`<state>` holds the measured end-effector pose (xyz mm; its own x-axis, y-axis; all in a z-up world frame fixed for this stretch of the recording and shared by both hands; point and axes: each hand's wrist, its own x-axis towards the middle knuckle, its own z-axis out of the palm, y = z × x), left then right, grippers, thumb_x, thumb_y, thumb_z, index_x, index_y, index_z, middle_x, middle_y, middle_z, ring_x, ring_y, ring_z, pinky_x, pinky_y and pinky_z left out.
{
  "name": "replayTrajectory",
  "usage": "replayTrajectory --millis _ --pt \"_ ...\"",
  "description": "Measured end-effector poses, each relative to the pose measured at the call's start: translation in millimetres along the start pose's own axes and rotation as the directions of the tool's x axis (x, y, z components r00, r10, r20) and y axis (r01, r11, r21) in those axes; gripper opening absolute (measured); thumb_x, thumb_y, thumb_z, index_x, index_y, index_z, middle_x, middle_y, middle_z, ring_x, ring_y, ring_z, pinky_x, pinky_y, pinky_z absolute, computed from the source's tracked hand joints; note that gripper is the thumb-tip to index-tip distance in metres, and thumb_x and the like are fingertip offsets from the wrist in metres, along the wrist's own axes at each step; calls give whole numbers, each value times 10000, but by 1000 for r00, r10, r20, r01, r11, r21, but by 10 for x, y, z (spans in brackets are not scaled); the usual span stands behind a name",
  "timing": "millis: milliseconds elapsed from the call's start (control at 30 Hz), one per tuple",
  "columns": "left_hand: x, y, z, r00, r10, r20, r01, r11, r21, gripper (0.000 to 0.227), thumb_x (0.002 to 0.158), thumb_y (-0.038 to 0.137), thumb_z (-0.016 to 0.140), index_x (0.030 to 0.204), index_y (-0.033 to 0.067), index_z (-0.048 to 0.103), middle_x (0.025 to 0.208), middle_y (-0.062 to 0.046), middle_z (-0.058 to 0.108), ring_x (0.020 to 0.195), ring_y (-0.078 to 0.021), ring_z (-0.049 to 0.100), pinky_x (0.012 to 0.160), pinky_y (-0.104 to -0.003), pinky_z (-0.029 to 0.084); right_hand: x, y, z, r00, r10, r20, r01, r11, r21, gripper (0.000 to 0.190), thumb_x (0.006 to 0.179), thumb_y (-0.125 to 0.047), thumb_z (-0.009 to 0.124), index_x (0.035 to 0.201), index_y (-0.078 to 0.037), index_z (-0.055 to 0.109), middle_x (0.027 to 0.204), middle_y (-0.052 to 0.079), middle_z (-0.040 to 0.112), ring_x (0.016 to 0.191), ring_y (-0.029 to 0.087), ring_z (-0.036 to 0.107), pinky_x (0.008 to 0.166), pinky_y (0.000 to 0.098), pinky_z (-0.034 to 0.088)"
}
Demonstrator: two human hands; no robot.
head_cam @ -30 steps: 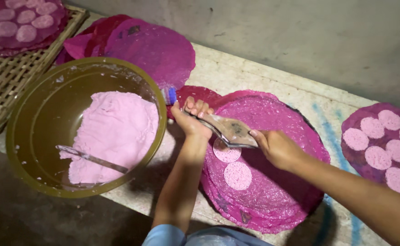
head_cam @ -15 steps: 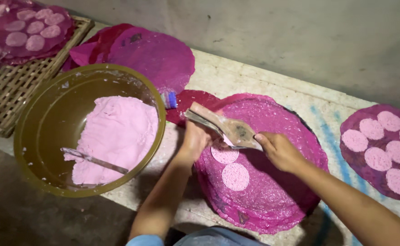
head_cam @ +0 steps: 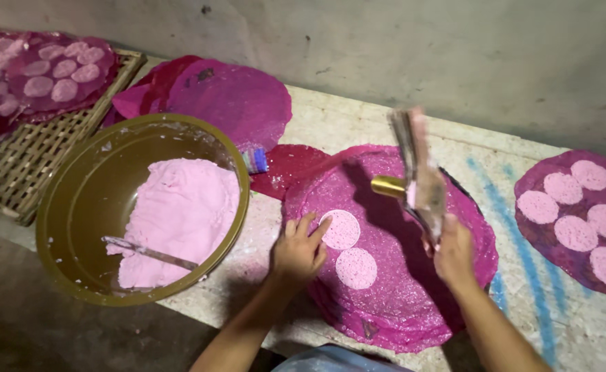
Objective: The person scoops pink dough from a bowl and uses a manual press to form circular pieces on a pink mat. The formed pieces are arranged on the mat and later transferred to a woven tray.
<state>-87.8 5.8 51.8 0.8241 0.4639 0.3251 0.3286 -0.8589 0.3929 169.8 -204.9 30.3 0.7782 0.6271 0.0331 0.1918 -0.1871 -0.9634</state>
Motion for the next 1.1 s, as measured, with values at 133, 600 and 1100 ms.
replayTrajectory --millis 133,600,1100 --pt "93 34 -68 992 -2 126 -7 997 73 562 863 252 651 1413 151 597 1491 -211 448 1192 -425 470 1011 -541 415 -414 12 -74 992 28 -120 -4 980 198 738 1085 -601 221 848 -9 590 602 58 536 491 165 507 445 324 398" --pt "439 -105 74 883 -43 467 159 964 -213 1228 701 329 894 1637 210 109 1586 -147 365 1452 -350 292 1183 -557 173 -1243 388 -571 921 54 -386 108 917 384 741 1160 -584 216 1010 67 538 690 148 524 557 215 489 502 334 395" --pt "850 12 -160 918 -62 392 151 968 -201 1158 696 399 910 1619 218 235 1570 -166 381 1436 -354 304 1178 -519 222 -1502 824 -758 913 123 -389 68 895 442 781 1092 -634 314 1099 100 580 664 149 538 531 210 475 482 325 368"
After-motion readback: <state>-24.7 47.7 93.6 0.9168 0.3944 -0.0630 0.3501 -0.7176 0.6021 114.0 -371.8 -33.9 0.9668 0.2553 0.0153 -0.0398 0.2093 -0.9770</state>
